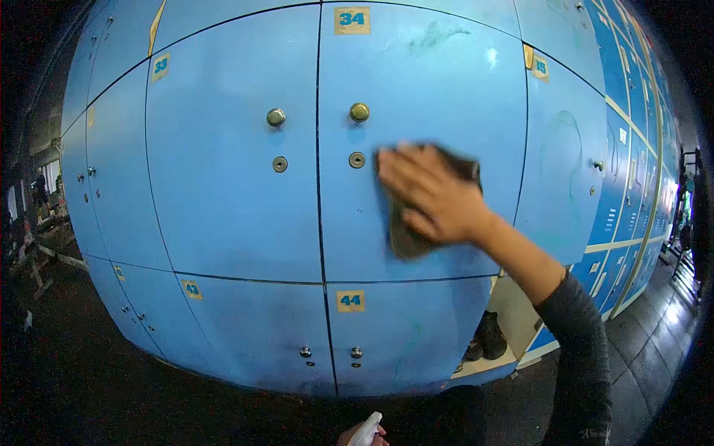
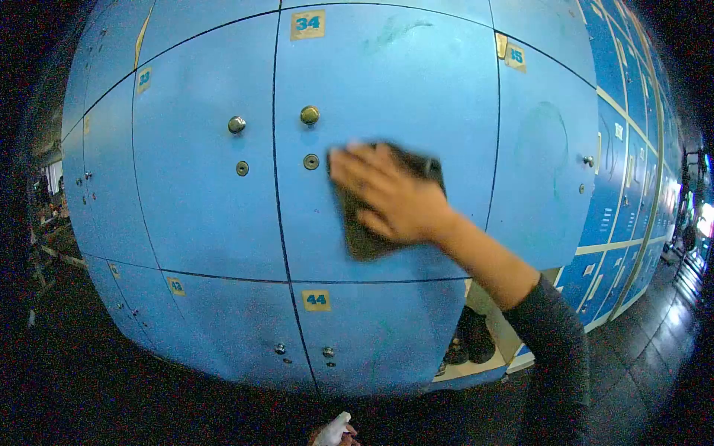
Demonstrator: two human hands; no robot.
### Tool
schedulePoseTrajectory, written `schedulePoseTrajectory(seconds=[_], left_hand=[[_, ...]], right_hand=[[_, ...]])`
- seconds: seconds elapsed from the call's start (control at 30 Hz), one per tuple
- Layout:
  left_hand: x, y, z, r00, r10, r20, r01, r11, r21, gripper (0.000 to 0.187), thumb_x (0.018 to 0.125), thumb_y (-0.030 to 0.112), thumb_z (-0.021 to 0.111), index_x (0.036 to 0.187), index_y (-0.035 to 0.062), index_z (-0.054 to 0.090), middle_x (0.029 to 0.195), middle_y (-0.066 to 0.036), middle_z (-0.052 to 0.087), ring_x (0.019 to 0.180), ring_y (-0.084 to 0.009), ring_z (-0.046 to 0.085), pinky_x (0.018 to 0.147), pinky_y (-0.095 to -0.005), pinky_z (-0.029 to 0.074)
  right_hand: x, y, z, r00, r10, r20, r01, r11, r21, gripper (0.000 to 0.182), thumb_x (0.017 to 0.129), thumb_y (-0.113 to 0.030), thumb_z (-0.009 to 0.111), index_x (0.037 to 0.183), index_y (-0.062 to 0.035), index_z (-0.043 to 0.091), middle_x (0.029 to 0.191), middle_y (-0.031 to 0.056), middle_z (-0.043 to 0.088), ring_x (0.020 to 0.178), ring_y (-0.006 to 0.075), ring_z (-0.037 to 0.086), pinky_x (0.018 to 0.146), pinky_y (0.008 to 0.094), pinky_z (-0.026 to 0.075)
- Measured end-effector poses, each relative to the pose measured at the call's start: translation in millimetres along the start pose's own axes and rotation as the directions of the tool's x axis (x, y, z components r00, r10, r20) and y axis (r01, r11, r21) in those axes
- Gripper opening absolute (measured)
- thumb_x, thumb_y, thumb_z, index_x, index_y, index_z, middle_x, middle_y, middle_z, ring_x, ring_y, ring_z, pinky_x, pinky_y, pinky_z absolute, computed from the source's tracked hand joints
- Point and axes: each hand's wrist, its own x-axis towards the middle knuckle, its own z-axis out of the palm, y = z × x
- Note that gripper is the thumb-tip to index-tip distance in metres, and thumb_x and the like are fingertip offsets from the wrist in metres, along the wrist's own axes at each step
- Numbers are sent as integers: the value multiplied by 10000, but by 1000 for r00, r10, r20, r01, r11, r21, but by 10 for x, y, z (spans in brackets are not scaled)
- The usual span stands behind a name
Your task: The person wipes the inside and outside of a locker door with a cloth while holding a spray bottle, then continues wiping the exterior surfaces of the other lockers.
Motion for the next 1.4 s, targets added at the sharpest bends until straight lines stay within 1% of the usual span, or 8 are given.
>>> schedulePoseTrajectory(seconds=[0.2, 0.3, 0.47, 0.7, 0.97, 1.1, 1.23, 1.4], left_hand=[[40, 89, -30, 986, -164, -26, 162, 986, -48, 540, 840, -70, 498, 1356, 44, 389, 927, -75, 569, 575, -116, 570, 493, -243, 471], [18, -21, -35, 994, -97, -46, 92, 991, -96, 546, 835, -77, 494, 1357, 43, 388, 919, -75, 565, 569, -113, 565, 488, -241, 468], [36, 6, -54, 986, -166, 20, 167, 979, -118, 549, 828, -79, 500, 1353, 40, 392, 917, -78, 567, 566, -111, 565, 488, -242, 465], [-34, 135, 50, 998, -60, -26, 60, 998, 9, 540, 820, -79, 505, 1338, 45, 418, 898, -71, 567, 564, -107, 560, 491, -240, 456], [-136, 27, 54, 984, 175, 25, -177, 979, 100, 529, 817, -73, 529, 1325, 40, 439, 905, -72, 576, 611, -107, 575, 511, -244, 469], [-183, -64, 31, 998, 54, -28, -56, 997, -57, 532, 816, -72, 538, 1326, 45, 441, 918, -66, 570, 615, -106, 571, 501, -242, 466], [-187, -99, 27, 997, -34, -73, 24, 990, -136, 528, 819, -69, 538, 1326, 48, 443, 919, -65, 574, 616, -104, 572, 490, -244, 464], [-101, -112, -20, 993, 102, -60, -105, 993, -56, 506, 831, -61, 524, 1321, 40, 444, 918, -68, 575, 601, -108, 570, 480, -246, 459]], right_hand=[[927, 776, -250, 862, 84, -501, -300, 881, -367, 553, 893, -277, 403, 1398, -74, 309, 1454, 89, 301, 1369, 275, 214, 1113, 432, 176], [1192, 926, -450, 860, 113, -498, -330, 867, -374, 568, 909, -312, 356, 1362, 29, 321, 1421, 201, 316, 1367, 304, 203, 1112, 407, 173], [1129, 743, -357, 878, 12, -479, -139, 963, -231, 548, 910, -236, 401, 1410, -51, 272, 1470, 110, 259, 1373, 276, 199, 1120, 436, 155], [428, -64, 22, 970, 160, -182, -171, 984, -48, 721, 828, -235, 528, 1410, 33, 196, 1486, 189, 171, 1387, 327, 142, 1121, 471, 121], [-314, -923, 538, 914, -346, 212, 274, 912, 305, 699, 828, -161, 524, 1415, 17, 190, 1496, 127, 181, 1395, 256, 150, 1120, 398, 208], [-216, -619, 441, 974, -131, 186, 35, 893, 448, 776, 757, -105, 591, 1425, -40, 202, 1497, 82, 187, 1393, 278, 134, 1131, 436, 155], [123, -125, 104, 951, 212, -225, -206, 977, 50, 703, 791, -184, 550, 1400, 6, 256, 1453, 190, 227, 1364, 352, 190, 1109, 483, 160], [811, 477, -255, 894, 110, -433, -173, 979, -108, 556, 834, -142, 504, 1359, -31, 357, 1392, 155, 331, 1270, 353, 330, 1074, 417, 277]])
